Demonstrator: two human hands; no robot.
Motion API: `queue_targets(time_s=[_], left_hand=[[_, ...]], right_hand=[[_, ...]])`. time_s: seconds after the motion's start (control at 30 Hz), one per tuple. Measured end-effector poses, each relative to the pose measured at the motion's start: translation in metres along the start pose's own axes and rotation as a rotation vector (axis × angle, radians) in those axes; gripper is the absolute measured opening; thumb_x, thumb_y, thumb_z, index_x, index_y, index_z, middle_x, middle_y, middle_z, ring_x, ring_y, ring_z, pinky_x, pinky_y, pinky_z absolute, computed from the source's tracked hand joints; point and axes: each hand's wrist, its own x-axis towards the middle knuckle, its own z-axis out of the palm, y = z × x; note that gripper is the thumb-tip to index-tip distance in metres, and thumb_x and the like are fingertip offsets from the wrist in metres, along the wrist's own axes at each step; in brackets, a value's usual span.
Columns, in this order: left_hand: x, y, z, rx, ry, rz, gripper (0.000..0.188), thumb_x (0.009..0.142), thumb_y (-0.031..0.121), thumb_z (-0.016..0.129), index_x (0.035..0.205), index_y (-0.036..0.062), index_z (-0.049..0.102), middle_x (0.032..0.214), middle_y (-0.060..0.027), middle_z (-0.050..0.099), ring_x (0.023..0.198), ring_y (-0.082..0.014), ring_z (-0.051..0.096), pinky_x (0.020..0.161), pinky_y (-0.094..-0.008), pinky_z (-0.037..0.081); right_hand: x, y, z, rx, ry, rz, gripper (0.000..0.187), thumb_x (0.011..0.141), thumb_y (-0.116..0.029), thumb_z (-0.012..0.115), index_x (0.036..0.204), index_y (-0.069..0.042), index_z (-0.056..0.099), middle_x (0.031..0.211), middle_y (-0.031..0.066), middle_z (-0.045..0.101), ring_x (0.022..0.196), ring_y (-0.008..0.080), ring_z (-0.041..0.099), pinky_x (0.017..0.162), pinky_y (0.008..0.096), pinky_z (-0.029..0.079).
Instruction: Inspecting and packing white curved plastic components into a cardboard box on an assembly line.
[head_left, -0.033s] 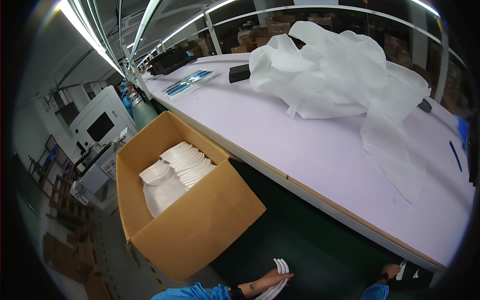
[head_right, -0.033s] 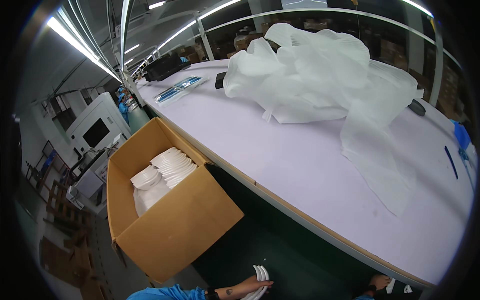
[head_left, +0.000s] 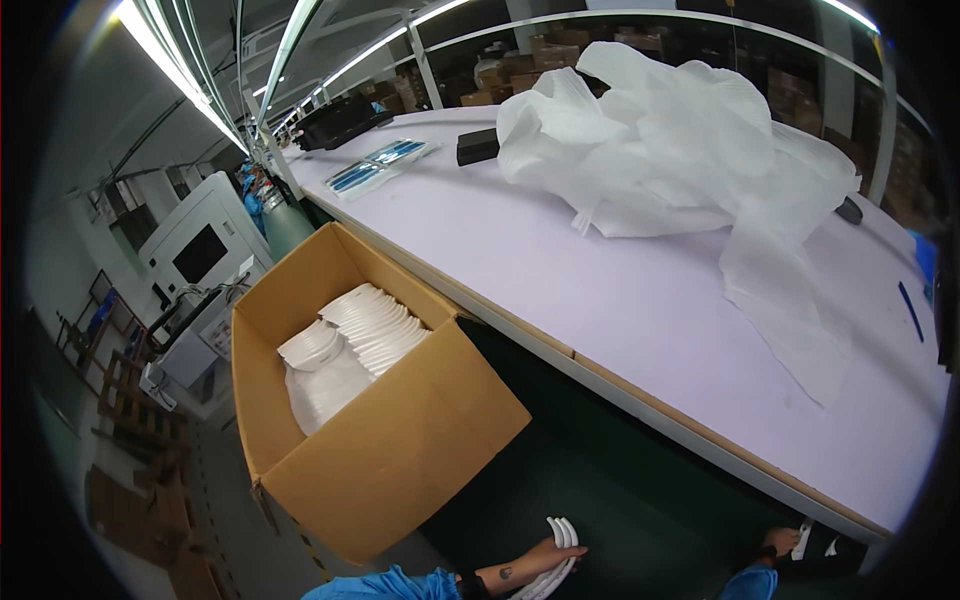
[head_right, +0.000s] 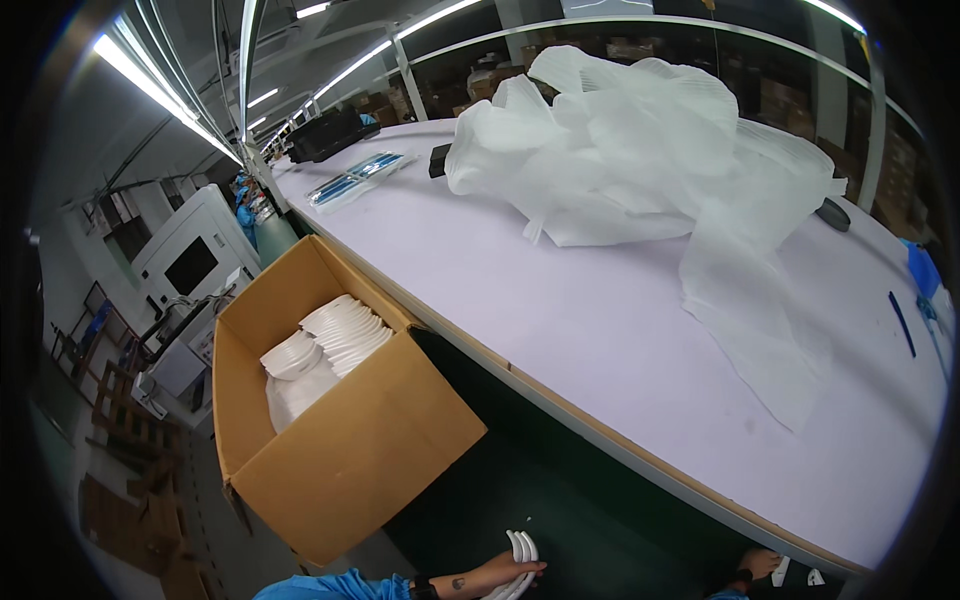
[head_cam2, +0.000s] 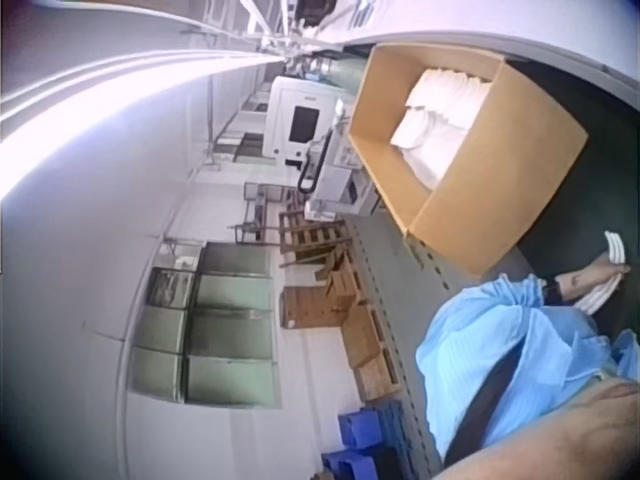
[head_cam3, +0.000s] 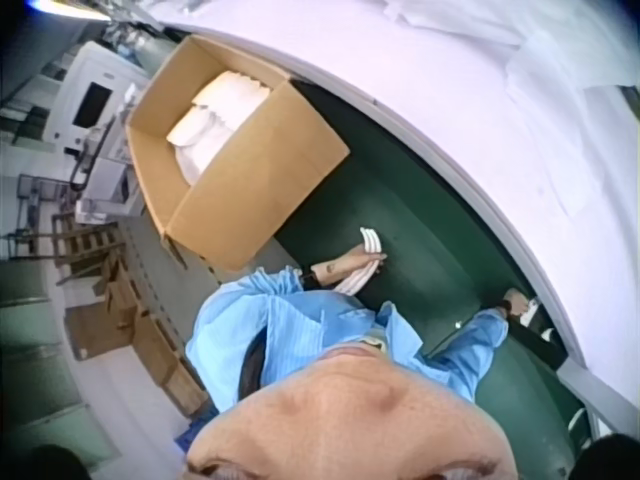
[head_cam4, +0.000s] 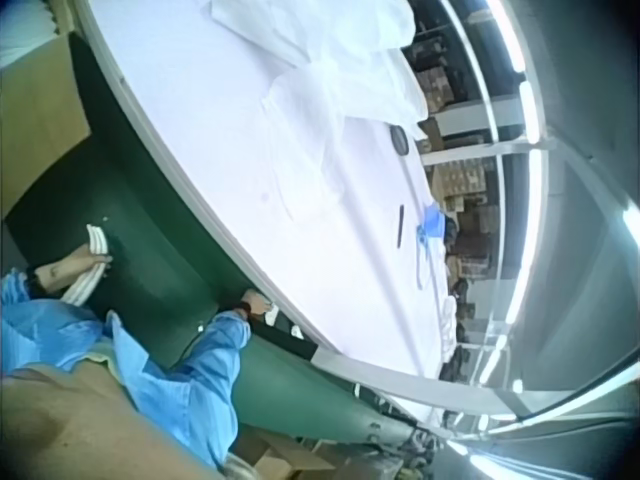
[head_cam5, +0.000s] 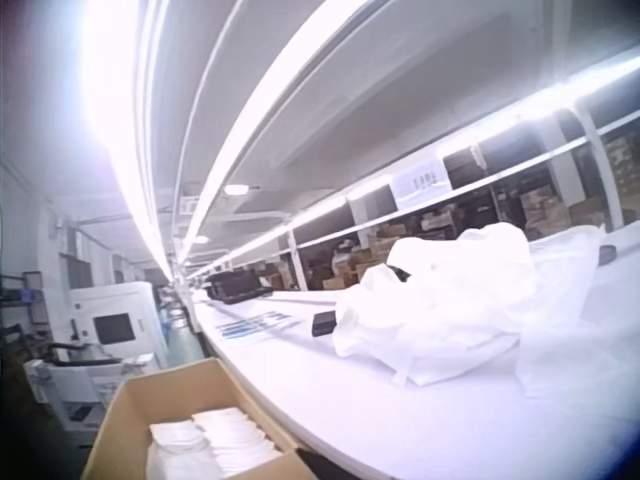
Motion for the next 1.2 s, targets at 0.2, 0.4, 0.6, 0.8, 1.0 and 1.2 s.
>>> queue_targets(time_s=[0.2, 0.4, 0.6, 0.8, 1.0, 1.2], left_hand=[[0.022, -0.029, -0.009, 0.004, -0.015, 0.092, 0.029, 0.085, 0.031, 0.067, 0.087, 0.0040, 0.056, 0.076, -0.0049, 0.060, 0.067, -0.0156, 0.061, 0.064, -0.0274, 0.049], [0.023, -0.028, -0.013, 0.016, 0.020, 0.057, 0.029, 0.084, 0.031, 0.067, 0.087, 0.0038, 0.057, 0.076, -0.0052, 0.061, 0.068, -0.0156, 0.062, 0.064, -0.0272, 0.050], [0.018, -0.024, -0.017, 0.011, 0.037, 0.064, 0.030, 0.084, 0.031, 0.067, 0.088, 0.0034, 0.057, 0.078, -0.0055, 0.061, 0.068, -0.0159, 0.062, 0.064, -0.0273, 0.050], [0.021, -0.025, -0.009, 0.051, 0.001, 0.046, 0.030, 0.085, 0.031, 0.067, 0.088, 0.0035, 0.057, 0.078, -0.0057, 0.061, 0.069, -0.0153, 0.062, 0.065, -0.0272, 0.049], [0.004, -0.013, 0.001, 0.044, -0.038, 0.009, 0.030, 0.085, 0.032, 0.066, 0.088, 0.0043, 0.056, 0.077, -0.0042, 0.060, 0.067, -0.0143, 0.061, 0.064, -0.0271, 0.049], [0.005, -0.014, 0.008, 0.104, -0.095, 0.037, 0.029, 0.085, 0.032, 0.065, 0.088, 0.0046, 0.055, 0.076, -0.0035, 0.059, 0.066, -0.0136, 0.060, 0.063, -0.0269, 0.049]], right_hand=[[-0.007, -0.016, -0.034, -0.062, -0.188, 0.010, 0.037, 0.090, -0.025, 0.045, 0.116, 0.002, 0.047, 0.121, 0.0207, 0.052, 0.115, 0.0366, 0.051, 0.089, 0.0393, 0.047], [-0.011, -0.021, -0.052, -0.203, 0.165, 0.062, 0.036, 0.092, -0.017, 0.041, 0.125, -0.006, 0.043, 0.114, 0.0138, 0.056, 0.116, 0.0290, 0.051, 0.091, 0.0391, 0.046], [-0.006, -0.036, -0.088, -0.175, -0.363, 0.043, 0.028, 0.092, -0.020, 0.040, 0.114, -0.008, 0.053, 0.109, 0.0103, 0.060, 0.107, 0.0257, 0.055, 0.094, 0.0484, 0.041], [-0.001, -0.007, -0.041, 0.010, -0.220, -0.224, 0.022, 0.086, -0.021, 0.052, 0.100, -0.005, 0.057, 0.101, 0.0160, 0.059, 0.098, 0.0316, 0.058, 0.087, 0.0488, 0.045], [-0.019, -0.019, -0.069, 0.729, -0.282, -0.396, 0.030, 0.063, -0.003, 0.073, 0.086, -0.003, 0.053, 0.093, 0.0215, 0.058, 0.092, 0.0399, 0.058, 0.078, 0.0443, 0.048], [-0.050, -0.045, -0.143, 0.811, -0.561, -0.396, 0.060, 0.057, -0.004, 0.078, 0.107, -0.003, 0.044, 0.100, 0.0226, 0.058, 0.096, 0.0418, 0.057, 0.081, 0.0445, 0.047]])
